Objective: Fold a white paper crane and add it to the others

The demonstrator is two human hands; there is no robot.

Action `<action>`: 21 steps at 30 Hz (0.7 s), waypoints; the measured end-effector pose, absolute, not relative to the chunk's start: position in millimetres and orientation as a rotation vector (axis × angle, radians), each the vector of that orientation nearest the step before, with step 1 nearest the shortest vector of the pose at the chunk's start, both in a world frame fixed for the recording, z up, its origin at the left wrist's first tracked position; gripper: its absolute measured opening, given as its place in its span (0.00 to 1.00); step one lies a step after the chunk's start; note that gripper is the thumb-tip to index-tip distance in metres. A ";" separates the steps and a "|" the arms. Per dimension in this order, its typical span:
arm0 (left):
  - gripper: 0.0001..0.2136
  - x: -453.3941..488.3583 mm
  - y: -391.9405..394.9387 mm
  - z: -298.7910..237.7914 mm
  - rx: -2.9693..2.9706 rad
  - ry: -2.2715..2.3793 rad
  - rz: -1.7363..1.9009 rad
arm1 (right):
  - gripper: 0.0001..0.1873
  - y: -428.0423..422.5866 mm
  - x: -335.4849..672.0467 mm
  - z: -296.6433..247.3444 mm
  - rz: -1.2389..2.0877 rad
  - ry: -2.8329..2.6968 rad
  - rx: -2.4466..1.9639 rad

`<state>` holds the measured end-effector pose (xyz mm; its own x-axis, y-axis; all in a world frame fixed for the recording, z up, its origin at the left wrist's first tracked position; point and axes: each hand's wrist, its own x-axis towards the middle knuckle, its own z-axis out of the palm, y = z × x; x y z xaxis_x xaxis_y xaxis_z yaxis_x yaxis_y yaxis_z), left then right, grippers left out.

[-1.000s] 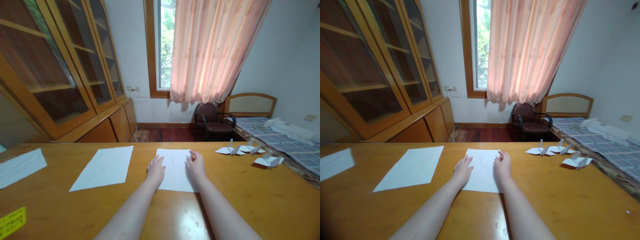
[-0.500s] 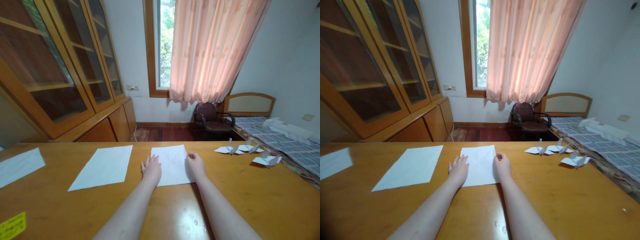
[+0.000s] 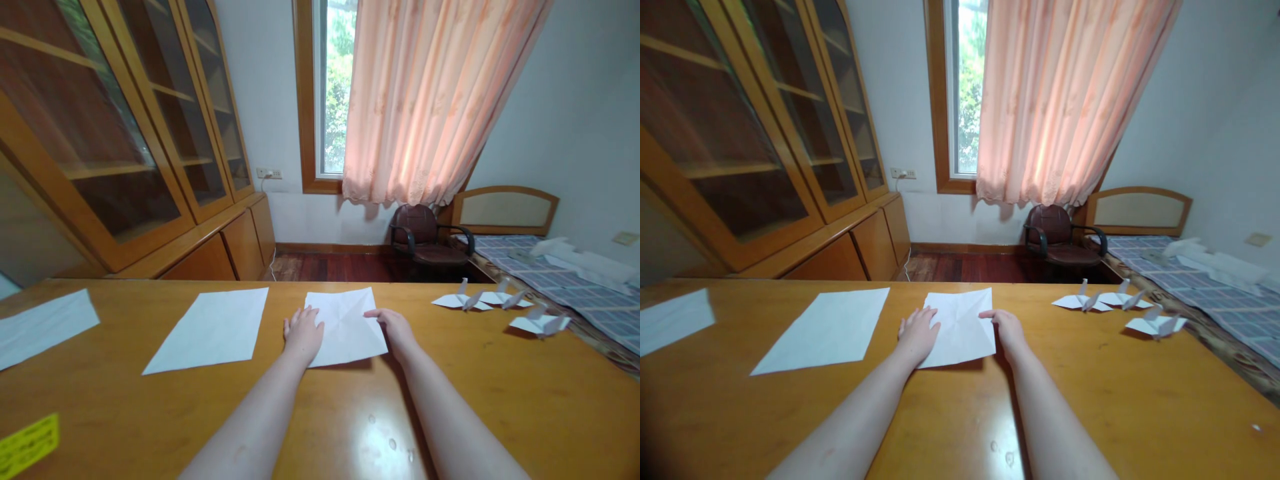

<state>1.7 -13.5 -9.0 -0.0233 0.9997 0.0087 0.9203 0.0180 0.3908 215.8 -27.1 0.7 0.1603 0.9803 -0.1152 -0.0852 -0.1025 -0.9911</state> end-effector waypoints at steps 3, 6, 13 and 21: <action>0.20 0.7 -12.6 -8.2 1.973 2.022 0.452 | 0.16 -28.2 213.1 4.2 1.389 -0.869 -1.170; 0.20 0.2 -12.5 -7.2 1.957 2.018 0.464 | 0.18 -27.3 210.4 2.2 1.346 -0.929 -1.190; 0.20 0.9 -13.0 -6.6 1.958 2.004 0.489 | 0.16 -22.8 211.2 -14.6 1.129 -1.138 -1.395; 0.16 -0.1 -10.8 -3.3 1.867 1.985 0.664 | 0.16 -21.8 210.1 -12.8 1.084 -1.027 -1.461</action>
